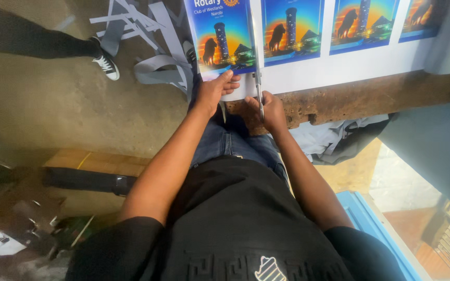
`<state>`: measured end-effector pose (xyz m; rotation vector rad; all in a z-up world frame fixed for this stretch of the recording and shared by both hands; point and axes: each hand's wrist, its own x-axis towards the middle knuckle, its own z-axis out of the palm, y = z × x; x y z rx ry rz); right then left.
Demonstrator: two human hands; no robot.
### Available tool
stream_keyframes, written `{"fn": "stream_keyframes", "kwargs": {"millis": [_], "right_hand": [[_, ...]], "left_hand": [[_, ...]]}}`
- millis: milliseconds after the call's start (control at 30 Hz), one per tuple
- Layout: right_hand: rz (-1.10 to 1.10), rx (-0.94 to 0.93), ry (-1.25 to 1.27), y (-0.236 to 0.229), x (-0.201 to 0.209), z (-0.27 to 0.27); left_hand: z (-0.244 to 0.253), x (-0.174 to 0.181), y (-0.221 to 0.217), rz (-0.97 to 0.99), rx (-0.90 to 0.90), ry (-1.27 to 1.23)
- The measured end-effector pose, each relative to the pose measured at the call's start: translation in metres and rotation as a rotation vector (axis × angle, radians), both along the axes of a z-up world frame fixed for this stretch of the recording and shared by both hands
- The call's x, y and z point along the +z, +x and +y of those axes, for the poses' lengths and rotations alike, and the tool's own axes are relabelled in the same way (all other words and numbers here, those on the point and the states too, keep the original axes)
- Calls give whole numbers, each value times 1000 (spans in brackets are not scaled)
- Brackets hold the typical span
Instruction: The person uses scissors to cut individual posters from a large printed sheet laid on a wooden table. They separate each poster along the grid lines, stack the cut pieces to the side, and continue cutting the remaining sheet.
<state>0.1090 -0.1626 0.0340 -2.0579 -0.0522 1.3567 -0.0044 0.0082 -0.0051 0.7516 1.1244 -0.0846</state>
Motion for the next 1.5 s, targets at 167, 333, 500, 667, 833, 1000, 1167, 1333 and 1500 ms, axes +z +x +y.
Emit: {"fn": "stream_keyframes", "kwargs": {"millis": [167, 333, 500, 667, 833, 1000, 1167, 1333, 1500], "right_hand": [[-21, 73, -7, 5, 6, 2], [32, 64, -19, 17, 28, 26], [31, 36, 11, 26, 15, 37], [1, 54, -26, 24, 20, 40], [-10, 47, -27, 26, 22, 41], [12, 94, -37, 36, 24, 52], [5, 79, -13, 48, 25, 69], [18, 41, 18, 47, 14, 70], [11, 28, 17, 46, 31, 77]], "left_hand": [[-2, 1, -3, -12, -22, -5], [3, 7, 2, -14, -33, -10], [-5, -4, -2, -31, -3, -14], [-5, -10, -4, -35, 1, -35], [-3, -4, -2, -46, 2, -40], [-3, 0, 0, -41, 62, -45], [-6, -12, -1, -31, 97, -56], [-6, -3, 4, -25, 136, -53], [-4, 13, 11, -9, 221, -40]]}}
